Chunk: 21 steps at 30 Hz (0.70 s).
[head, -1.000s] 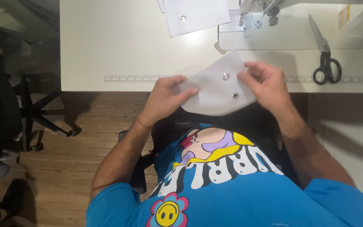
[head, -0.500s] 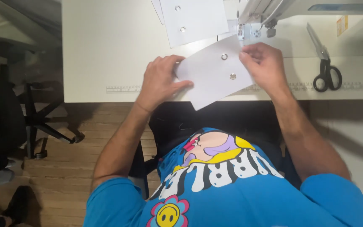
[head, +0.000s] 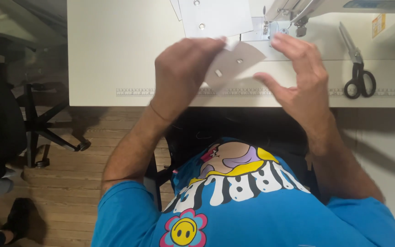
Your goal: Positioning and sewing material pieces with grommets using an industrial sewing machine
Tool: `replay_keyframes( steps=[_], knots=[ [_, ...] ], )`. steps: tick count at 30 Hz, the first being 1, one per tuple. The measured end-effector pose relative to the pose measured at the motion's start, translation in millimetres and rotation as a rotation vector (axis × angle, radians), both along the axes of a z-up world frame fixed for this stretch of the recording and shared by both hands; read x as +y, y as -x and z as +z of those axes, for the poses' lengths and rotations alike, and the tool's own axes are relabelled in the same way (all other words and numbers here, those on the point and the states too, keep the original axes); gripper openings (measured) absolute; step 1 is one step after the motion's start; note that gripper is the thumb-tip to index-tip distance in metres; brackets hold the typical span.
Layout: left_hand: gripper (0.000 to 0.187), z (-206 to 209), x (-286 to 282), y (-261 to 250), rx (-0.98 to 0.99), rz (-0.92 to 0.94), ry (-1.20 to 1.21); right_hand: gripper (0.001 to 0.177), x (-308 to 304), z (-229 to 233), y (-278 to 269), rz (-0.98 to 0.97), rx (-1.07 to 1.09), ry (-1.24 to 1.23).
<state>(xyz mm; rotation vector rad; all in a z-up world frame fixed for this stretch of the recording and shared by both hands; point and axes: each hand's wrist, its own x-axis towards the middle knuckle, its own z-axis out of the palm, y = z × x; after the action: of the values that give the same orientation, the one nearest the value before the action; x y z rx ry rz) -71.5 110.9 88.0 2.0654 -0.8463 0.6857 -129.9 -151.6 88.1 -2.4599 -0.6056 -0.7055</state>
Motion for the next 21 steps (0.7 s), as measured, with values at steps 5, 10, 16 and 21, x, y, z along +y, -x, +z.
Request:
replay_keyframes(
  steps=[5,10,16,21],
  knots=[
    [0.034,14,-15,35,-0.619,-0.120,-0.420,0.017,10,6,-21,0.545,-0.062,-0.234],
    [0.017,-67,10,63,-0.259,-0.119,-0.336,0.013,-9,-47,0,0.353,0.052,-0.241],
    [0.016,-117,10,77,-0.179,-0.050,-0.403,0.012,-27,-79,16,0.298,0.133,0.019],
    [0.013,-106,12,71,-0.008,-0.058,-0.255,0.010,-27,-79,18,0.259,0.175,-0.024]
  ],
)
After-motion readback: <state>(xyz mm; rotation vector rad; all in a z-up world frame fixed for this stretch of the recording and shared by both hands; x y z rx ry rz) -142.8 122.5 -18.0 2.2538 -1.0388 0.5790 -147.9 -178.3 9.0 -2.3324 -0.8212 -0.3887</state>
